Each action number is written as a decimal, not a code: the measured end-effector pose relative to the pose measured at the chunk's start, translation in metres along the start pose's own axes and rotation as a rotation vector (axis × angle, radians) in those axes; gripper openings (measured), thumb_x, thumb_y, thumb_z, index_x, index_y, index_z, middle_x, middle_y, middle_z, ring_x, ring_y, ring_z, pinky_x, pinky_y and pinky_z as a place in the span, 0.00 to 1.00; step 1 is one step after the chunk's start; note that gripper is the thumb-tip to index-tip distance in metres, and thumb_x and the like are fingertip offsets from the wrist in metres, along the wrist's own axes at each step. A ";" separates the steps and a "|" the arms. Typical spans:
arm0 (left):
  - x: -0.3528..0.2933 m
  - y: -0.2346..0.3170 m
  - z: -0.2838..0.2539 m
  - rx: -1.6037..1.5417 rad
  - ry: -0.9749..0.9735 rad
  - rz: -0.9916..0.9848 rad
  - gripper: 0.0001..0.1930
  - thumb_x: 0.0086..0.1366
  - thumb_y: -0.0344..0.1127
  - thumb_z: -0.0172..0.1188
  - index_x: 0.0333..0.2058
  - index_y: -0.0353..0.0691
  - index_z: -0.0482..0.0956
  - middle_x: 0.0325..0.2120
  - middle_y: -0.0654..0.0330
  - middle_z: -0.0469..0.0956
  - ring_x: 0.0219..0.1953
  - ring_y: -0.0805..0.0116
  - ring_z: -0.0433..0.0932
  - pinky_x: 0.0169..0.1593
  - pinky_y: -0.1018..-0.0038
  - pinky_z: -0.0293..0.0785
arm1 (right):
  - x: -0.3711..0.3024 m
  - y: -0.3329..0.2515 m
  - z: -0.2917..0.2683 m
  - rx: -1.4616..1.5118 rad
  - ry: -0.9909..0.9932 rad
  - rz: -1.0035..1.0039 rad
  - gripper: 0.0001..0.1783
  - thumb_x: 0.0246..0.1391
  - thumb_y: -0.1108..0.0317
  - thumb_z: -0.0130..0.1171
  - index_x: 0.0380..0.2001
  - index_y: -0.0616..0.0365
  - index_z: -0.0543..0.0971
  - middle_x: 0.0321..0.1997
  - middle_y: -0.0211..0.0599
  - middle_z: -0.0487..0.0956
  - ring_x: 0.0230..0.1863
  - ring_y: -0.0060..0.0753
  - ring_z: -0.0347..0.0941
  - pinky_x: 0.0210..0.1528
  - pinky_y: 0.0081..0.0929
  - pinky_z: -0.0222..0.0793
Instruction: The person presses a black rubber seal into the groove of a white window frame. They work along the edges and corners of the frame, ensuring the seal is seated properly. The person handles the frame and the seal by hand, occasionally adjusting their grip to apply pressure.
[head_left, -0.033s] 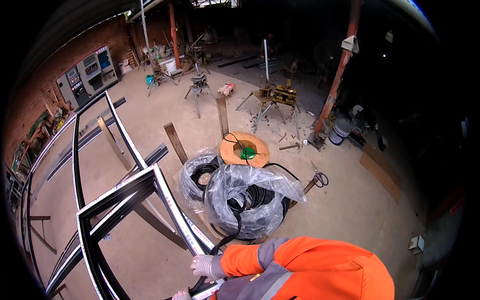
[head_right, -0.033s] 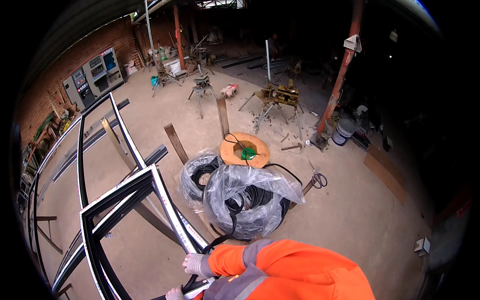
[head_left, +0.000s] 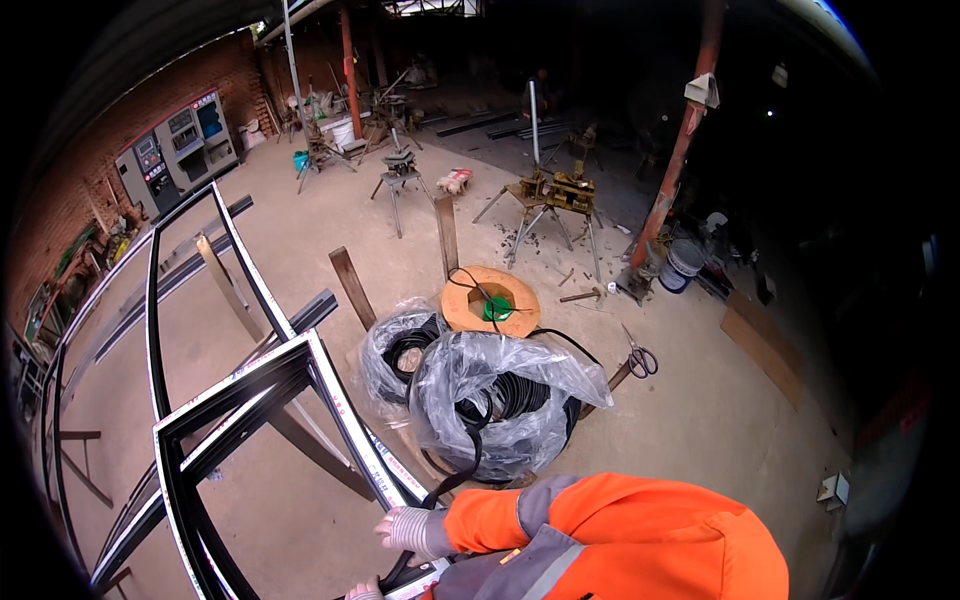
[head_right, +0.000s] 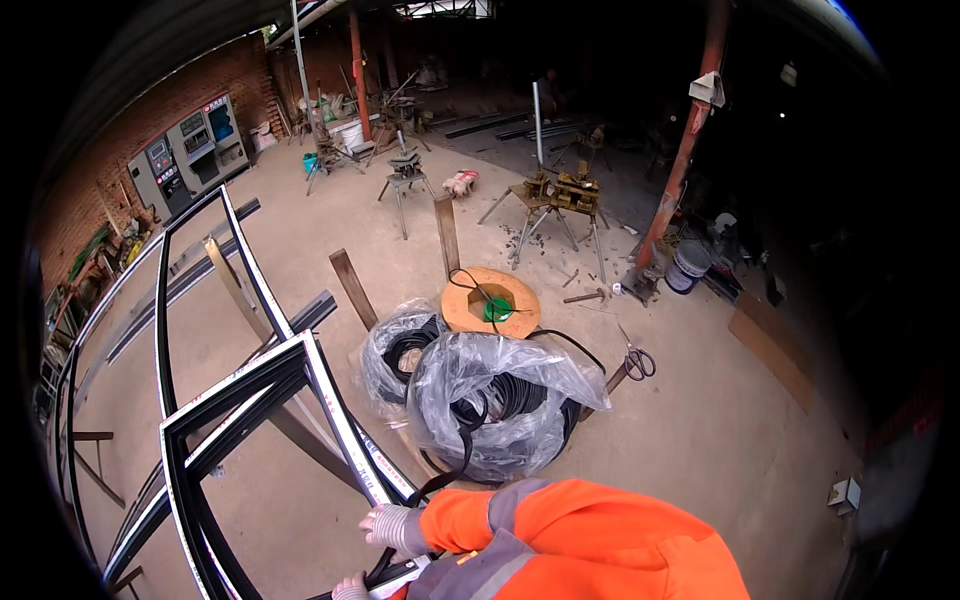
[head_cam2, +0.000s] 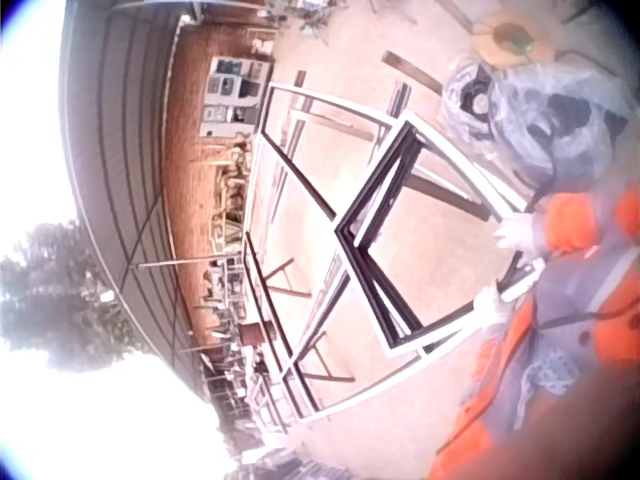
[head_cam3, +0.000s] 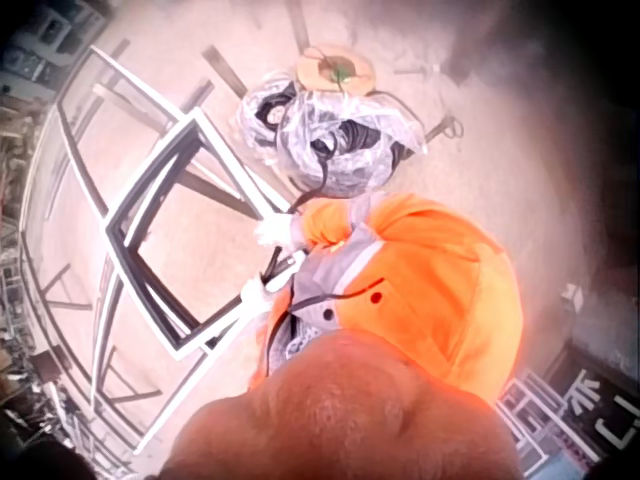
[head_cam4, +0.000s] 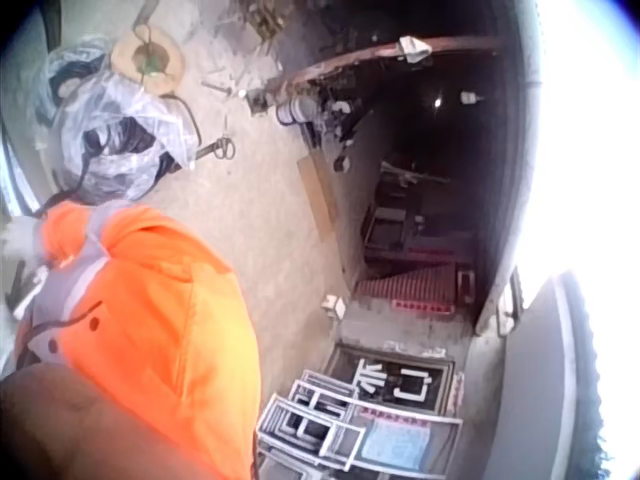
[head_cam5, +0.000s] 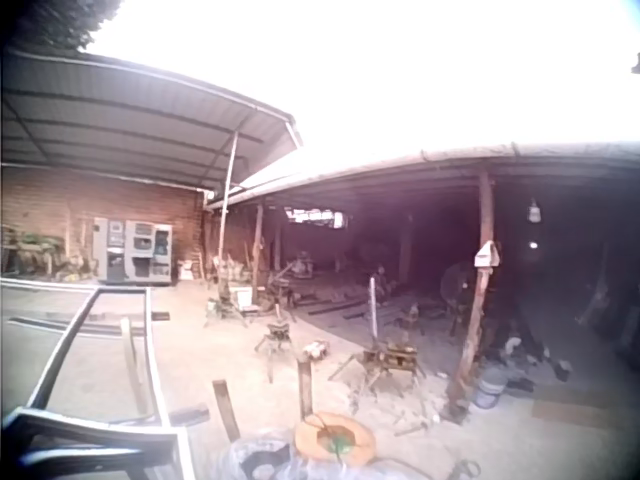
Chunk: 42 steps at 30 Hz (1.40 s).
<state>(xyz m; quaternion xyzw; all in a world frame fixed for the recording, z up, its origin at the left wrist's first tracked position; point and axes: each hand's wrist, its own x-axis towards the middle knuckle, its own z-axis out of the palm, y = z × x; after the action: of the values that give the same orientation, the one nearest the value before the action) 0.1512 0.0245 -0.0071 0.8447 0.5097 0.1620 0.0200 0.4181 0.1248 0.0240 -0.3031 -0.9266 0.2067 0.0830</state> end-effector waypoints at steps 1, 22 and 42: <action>0.003 0.003 0.000 0.006 0.007 -0.012 0.25 0.54 0.57 0.72 0.39 0.41 0.84 0.23 0.54 0.78 0.26 0.47 0.79 0.32 0.52 0.75 | -0.007 0.004 -0.004 0.064 0.048 0.053 0.32 0.48 0.50 0.75 0.52 0.60 0.81 0.62 0.52 0.77 0.65 0.52 0.72 0.68 0.45 0.67; 0.019 0.024 -0.012 0.076 -0.343 -0.268 0.17 0.54 0.44 0.71 0.39 0.43 0.86 0.32 0.49 0.82 0.38 0.43 0.81 0.47 0.50 0.76 | -0.056 0.084 0.020 0.476 0.200 0.072 0.54 0.51 0.52 0.76 0.75 0.63 0.62 0.75 0.55 0.64 0.68 0.59 0.72 0.67 0.43 0.73; 0.014 0.027 -0.032 0.049 -0.438 -0.415 0.27 0.48 0.50 0.76 0.45 0.45 0.83 0.36 0.59 0.82 0.43 0.55 0.83 0.57 0.61 0.76 | 0.063 0.117 -0.100 -0.294 -0.328 -0.603 0.40 0.36 0.52 0.73 0.56 0.56 0.81 0.58 0.46 0.81 0.63 0.51 0.75 0.74 0.53 0.57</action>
<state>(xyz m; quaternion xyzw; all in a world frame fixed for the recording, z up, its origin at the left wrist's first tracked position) 0.1712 0.0194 0.0320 0.7376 0.6587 -0.0439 0.1418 0.4571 0.2809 0.0649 0.0120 -0.9950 0.0836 -0.0535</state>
